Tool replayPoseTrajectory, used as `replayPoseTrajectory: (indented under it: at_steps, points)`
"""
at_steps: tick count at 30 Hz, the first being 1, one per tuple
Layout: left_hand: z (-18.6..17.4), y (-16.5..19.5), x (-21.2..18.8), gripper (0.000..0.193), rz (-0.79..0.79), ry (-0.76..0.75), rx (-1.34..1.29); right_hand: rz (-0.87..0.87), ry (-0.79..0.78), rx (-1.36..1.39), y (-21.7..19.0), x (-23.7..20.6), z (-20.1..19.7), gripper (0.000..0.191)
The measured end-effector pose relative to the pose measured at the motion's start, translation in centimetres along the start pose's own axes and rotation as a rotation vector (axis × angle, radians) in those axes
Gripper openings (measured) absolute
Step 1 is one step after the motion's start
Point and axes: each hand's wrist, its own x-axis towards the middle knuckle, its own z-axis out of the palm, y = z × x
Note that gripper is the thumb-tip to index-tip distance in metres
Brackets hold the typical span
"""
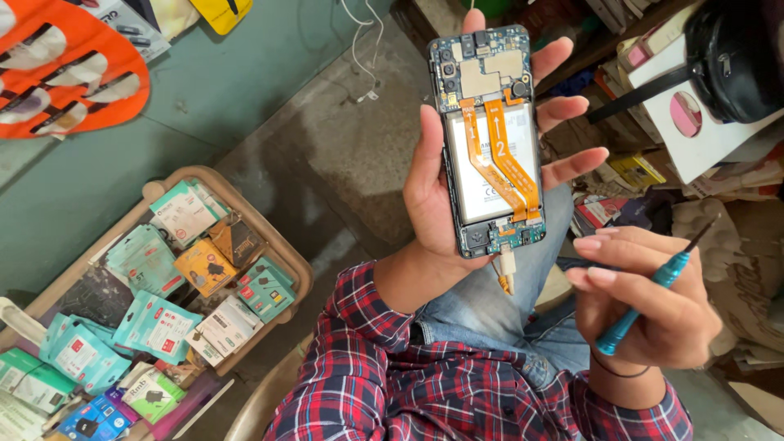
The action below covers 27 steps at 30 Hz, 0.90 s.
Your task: The person sits on a chair holding an opened smartphone and uses a screwdriver to work on its internal components, prying and adjusting parts near the battery and board. They then use a toothbrush to brush the phone's internals and reposition the device while continuing to work on it.
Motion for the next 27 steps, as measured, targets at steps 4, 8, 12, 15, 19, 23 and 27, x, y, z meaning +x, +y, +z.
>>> replayPoseTrajectory:
  at_steps: [4, 8, 12, 15, 19, 23, 27]
  points:
    - [0.5, 0.1, 0.3, 0.067, -0.023, 0.003, -0.02, 0.101, 0.076, 0.147, 0.6, -0.5, 0.2, 0.023]
    - [1.4, 0.0, 0.6, 0.073, -0.037, 0.026, -0.036, 0.113, 0.165, 0.317, 0.9, 0.4, 0.7, 0.045]
    - [2.0, 0.3, 0.8, 0.081, -0.067, 0.052, -0.042, 0.167, 0.207, 0.389, 1.0, 2.2, 1.1, 0.039]
    - [2.3, 0.4, 0.8, 0.084, -0.085, 0.052, -0.029, 0.25, 0.203, 0.383, 0.6, 3.7, 1.1, 0.033]
    - [2.4, 0.4, 0.9, 0.086, -0.102, 0.035, -0.016, 0.399, 0.177, 0.353, 0.0, 6.3, 0.5, 0.027]
    - [2.6, 0.2, 1.0, 0.084, -0.123, -0.011, 0.006, 0.614, 0.09, 0.33, 0.3, 9.7, -0.1, 0.02]
    - [2.9, 0.1, 0.9, 0.088, -0.147, 0.015, -0.017, 0.804, -0.086, 0.339, 1.3, 12.7, 0.0, 0.014]
